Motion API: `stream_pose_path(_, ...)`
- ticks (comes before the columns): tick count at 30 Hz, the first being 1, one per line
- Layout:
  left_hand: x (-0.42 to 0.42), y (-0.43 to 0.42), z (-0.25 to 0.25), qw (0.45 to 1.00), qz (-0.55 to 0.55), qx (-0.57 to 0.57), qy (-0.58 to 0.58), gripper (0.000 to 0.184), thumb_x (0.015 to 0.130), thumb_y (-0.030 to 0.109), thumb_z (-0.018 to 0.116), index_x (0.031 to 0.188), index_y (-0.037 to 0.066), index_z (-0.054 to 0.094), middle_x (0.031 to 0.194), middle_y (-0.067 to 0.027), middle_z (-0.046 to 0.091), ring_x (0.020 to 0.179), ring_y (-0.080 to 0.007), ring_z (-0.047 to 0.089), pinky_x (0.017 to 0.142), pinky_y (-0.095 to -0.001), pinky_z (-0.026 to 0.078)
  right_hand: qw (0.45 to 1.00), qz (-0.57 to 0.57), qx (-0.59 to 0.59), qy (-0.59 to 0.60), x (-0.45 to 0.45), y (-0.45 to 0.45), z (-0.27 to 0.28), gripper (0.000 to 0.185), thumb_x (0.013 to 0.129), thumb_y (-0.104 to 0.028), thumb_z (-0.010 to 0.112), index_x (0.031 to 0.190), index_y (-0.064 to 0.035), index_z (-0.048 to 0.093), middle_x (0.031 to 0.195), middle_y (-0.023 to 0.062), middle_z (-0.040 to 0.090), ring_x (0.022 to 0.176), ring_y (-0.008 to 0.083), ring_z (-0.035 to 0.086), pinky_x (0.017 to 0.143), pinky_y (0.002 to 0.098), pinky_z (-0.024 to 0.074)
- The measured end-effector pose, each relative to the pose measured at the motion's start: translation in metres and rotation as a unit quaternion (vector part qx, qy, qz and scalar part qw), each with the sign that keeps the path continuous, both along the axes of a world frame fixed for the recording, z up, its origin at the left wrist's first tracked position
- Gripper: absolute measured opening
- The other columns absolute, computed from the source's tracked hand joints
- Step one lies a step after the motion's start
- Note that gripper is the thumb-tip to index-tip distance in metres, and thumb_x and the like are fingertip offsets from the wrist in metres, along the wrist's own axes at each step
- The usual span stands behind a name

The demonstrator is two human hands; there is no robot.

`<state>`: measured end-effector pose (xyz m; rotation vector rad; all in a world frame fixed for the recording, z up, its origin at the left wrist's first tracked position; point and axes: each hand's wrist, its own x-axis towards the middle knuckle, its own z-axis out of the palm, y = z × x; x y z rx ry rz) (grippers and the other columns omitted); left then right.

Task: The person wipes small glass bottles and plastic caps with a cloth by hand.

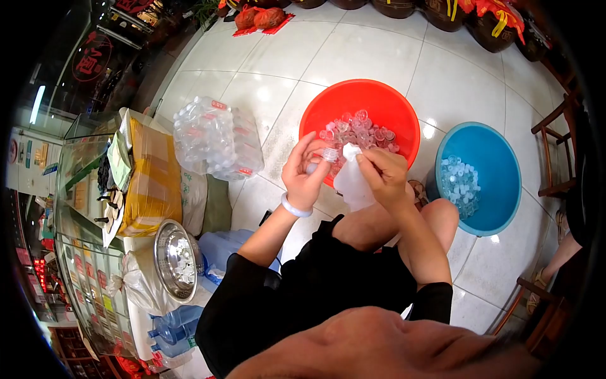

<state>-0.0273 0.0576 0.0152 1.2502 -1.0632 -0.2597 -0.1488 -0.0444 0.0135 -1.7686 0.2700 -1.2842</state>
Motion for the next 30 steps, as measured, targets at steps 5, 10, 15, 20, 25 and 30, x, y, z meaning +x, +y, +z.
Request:
stream_pose_path(5, -0.001, -0.002, 0.006, 0.985, -0.040, -0.007, 0.165, 0.043, 0.078, -0.007, 0.051, 0.118, -0.005, 0.037, 0.097, -0.0185, 0.056, 0.070, -0.0167, 0.056, 0.049, -0.0231, 0.046, 0.999, 0.005, -0.047, 0.025, -0.001, -0.001, 0.003, 0.002, 0.069, 0.000, 0.059, 0.070, -0.0010, 0.057, 0.053, 0.0085, 0.049, 0.043, 0.0190, 0.048, 0.041, 0.0281, 0.0361)
stream_pose_path(10, -0.001, -0.003, 0.005, 0.975, -0.059, -0.003, 0.216, 0.039, 0.079, -0.005, 0.052, 0.115, -0.005, 0.040, 0.098, -0.0188, 0.056, 0.070, -0.0164, 0.057, 0.049, -0.0231, 0.046, 0.994, -0.007, -0.109, 0.029, 0.002, 0.000, -0.002, 0.006, 0.067, 0.000, 0.060, 0.068, -0.0034, 0.055, 0.052, 0.0076, 0.048, 0.042, 0.0210, 0.047, 0.040, 0.0297, 0.0362)
stream_pose_path(15, -0.005, -0.003, 0.008, 0.972, -0.059, -0.011, 0.228, 0.037, 0.079, -0.005, 0.053, 0.114, -0.005, 0.041, 0.099, -0.0192, 0.056, 0.073, -0.0169, 0.057, 0.051, -0.0238, 0.047, 0.992, 0.007, -0.125, -0.006, 0.007, 0.001, -0.005, 0.006, 0.066, 0.003, 0.060, 0.068, 0.0002, 0.055, 0.051, 0.0084, 0.045, 0.041, 0.0202, 0.044, 0.039, 0.0293, 0.0316)
stream_pose_path(20, -0.007, 0.000, 0.005, 0.993, -0.021, -0.001, 0.118, 0.037, 0.078, -0.006, 0.053, 0.114, -0.006, 0.041, 0.099, -0.0203, 0.056, 0.078, -0.0176, 0.057, 0.056, -0.0244, 0.049, 0.991, -0.010, -0.135, 0.017, 0.004, 0.001, -0.004, 0.007, 0.066, 0.000, 0.059, 0.069, -0.0036, 0.055, 0.052, 0.0081, 0.048, 0.043, 0.0227, 0.048, 0.039, 0.0316, 0.0365)
stream_pose_path(25, -0.006, 0.002, 0.003, 0.997, -0.023, 0.011, 0.076, 0.036, 0.078, -0.008, 0.051, 0.113, -0.007, 0.043, 0.100, -0.0168, 0.057, 0.075, -0.0147, 0.057, 0.062, -0.0234, 0.049, 0.991, -0.010, -0.130, 0.013, 0.005, 0.003, -0.005, 0.006, 0.068, -0.001, 0.059, 0.070, -0.0034, 0.054, 0.052, 0.0083, 0.047, 0.043, 0.0235, 0.048, 0.040, 0.0322, 0.0364)
stream_pose_path(30, -0.005, 0.003, -0.001, 0.994, -0.043, 0.024, 0.097, 0.037, 0.077, -0.008, 0.052, 0.113, -0.007, 0.043, 0.099, -0.0165, 0.057, 0.074, -0.0139, 0.057, 0.061, -0.0229, 0.049, 0.993, -0.001, -0.121, 0.015, 0.007, 0.005, -0.007, 0.004, 0.070, -0.001, 0.058, 0.071, -0.0027, 0.055, 0.054, 0.0088, 0.048, 0.045, 0.0237, 0.049, 0.041, 0.0321, 0.0373)
